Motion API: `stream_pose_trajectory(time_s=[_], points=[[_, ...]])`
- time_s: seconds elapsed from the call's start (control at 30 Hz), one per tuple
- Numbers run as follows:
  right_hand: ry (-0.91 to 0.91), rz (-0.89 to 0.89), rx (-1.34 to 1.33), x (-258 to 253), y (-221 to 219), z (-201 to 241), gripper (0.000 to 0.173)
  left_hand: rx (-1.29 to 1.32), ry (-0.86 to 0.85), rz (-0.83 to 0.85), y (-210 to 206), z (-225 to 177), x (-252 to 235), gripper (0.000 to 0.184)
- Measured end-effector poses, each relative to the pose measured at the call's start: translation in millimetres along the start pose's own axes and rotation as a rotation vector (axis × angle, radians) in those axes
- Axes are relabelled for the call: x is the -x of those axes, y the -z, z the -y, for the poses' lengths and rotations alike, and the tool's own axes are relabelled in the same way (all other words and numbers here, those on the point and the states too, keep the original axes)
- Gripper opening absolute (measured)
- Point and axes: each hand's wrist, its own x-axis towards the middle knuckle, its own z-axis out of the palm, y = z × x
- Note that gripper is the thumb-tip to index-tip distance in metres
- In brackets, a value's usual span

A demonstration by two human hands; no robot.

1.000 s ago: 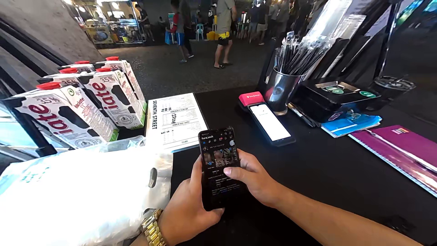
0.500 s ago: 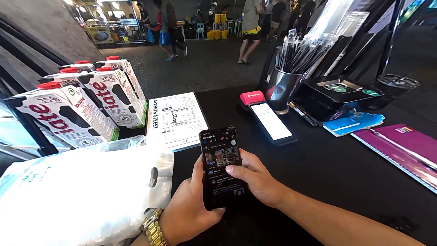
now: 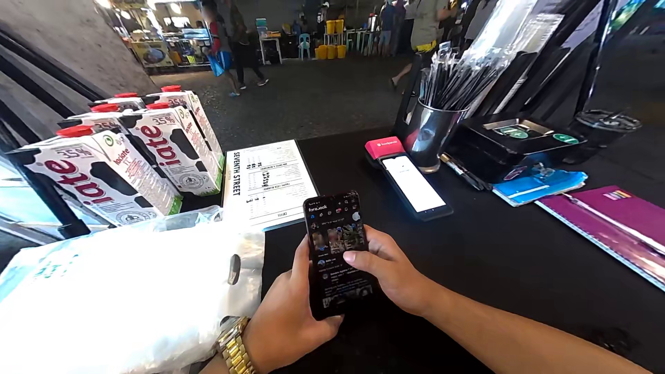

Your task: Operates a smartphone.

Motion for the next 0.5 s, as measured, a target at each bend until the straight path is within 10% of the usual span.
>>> stream_pose_trajectory(time_s=[0.5], points=[[0.020,-0.037,0.024,0.3,-2.7,0.4,0.029,-0.070,-0.066,-0.018,-2.3,0.3,0.1,0.124]])
